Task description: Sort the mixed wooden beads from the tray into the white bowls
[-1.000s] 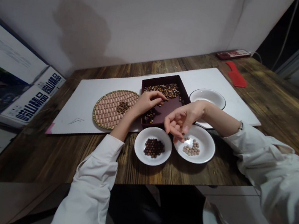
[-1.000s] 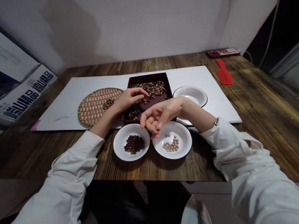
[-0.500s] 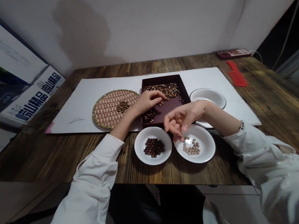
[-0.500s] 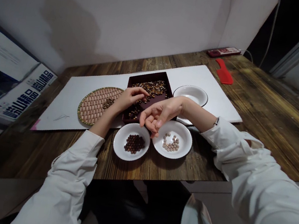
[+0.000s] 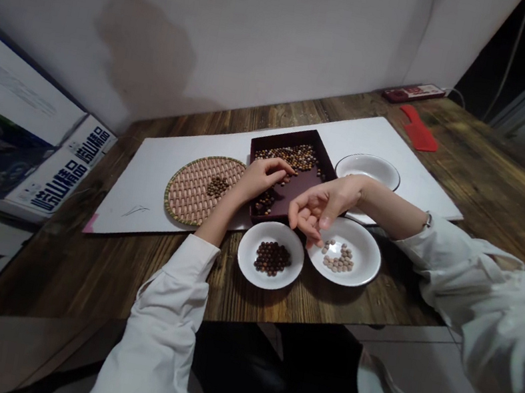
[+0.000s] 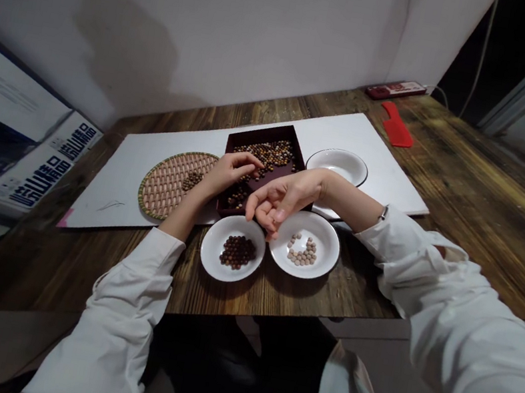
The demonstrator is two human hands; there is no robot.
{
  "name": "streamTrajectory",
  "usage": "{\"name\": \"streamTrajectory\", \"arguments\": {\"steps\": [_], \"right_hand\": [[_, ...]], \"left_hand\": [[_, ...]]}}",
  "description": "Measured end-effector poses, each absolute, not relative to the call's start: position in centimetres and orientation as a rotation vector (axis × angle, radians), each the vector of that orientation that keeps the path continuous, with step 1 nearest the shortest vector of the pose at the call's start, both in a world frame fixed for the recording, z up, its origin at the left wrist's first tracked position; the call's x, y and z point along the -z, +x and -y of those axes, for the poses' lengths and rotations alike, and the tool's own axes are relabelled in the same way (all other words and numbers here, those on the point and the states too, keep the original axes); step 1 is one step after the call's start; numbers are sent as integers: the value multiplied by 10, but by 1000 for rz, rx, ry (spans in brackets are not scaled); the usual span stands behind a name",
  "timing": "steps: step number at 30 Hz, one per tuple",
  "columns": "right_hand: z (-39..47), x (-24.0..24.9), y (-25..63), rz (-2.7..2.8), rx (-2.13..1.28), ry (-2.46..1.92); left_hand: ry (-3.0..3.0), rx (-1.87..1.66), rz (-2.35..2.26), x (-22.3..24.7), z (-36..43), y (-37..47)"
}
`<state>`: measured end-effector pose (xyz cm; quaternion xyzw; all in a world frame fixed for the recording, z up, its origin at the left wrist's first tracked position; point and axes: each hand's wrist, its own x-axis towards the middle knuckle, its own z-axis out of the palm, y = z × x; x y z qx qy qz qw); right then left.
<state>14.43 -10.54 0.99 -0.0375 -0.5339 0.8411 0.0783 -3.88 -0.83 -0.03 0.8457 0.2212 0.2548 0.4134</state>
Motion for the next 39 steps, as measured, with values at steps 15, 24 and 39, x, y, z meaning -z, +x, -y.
{"name": "streamTrajectory", "arguments": {"steps": [15, 24, 39], "right_hand": [[103, -9, 143, 1476, -2477, -239], [106, -13, 142, 1460, -2369, -427], [106, -15, 140, 1434, -2356, -495]], "left_hand": [[2186, -634, -593, -1, 10, -41], [2301, -594, -579, -1, 8, -42], [2426, -505, -595, -2, 9, -43]]}}
